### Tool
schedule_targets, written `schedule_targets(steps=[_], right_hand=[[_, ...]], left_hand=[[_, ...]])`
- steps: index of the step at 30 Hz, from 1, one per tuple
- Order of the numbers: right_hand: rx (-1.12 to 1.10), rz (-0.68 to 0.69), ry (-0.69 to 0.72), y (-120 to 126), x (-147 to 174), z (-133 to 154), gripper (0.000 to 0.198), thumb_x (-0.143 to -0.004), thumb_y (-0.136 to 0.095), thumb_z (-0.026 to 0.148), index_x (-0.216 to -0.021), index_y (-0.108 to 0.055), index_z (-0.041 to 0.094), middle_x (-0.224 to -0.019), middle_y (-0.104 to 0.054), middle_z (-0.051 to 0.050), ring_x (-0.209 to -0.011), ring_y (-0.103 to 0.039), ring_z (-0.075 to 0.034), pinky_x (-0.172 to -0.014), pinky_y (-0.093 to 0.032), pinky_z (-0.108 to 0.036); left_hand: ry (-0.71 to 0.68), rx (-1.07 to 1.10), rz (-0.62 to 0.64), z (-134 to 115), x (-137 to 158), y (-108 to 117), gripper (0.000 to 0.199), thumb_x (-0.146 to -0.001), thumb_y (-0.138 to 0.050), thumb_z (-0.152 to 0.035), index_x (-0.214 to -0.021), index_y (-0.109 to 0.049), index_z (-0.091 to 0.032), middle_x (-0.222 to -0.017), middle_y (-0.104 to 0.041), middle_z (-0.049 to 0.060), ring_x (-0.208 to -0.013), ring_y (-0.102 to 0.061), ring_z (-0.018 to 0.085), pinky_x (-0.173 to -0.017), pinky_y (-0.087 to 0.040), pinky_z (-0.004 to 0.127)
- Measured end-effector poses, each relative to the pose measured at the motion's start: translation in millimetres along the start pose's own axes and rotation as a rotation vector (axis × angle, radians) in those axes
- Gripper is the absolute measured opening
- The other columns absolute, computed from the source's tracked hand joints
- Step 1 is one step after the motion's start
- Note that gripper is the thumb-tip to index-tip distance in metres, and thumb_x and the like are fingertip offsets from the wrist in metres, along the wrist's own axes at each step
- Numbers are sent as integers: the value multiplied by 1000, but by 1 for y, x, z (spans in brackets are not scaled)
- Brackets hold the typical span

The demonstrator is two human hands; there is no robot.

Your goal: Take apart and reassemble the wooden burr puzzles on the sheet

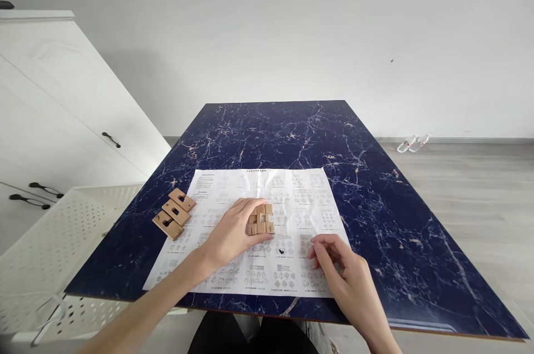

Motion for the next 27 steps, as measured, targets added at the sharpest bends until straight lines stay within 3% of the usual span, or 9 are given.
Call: schedule_targets(steps=[8, 27], right_hand=[[-57, -9, 0, -2, 1, 9, 39, -103, -59, 61, -101, -70, 23, -87, -76, -6, -74, -68, -22, -69, -55, -30], [-21, 1, 24, -2, 0, 9, 37, -106, -57, 58, -102, -70, 24, -88, -76, -6, -75, -68, -21, -71, -56, -31]], left_hand=[[-11, 0, 2, 19, 12, 9, 83, -84, -85, -60, -152, -44, -33, -155, -55, 10, -145, -51, 38, -118, -48, 59], [-31, 30, -29, 32, 14, 5, 72, -93, -77, -58, -153, -44, -36, -144, -62, 9, -134, -59, 36, -110, -53, 59]])
Point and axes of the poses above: each hand's wrist, its own x-axis away from the middle knuckle, its own y-axis out of the back of the hand, z = x × y, the point moved 6 cm from there along -x, towards the middle knuckle
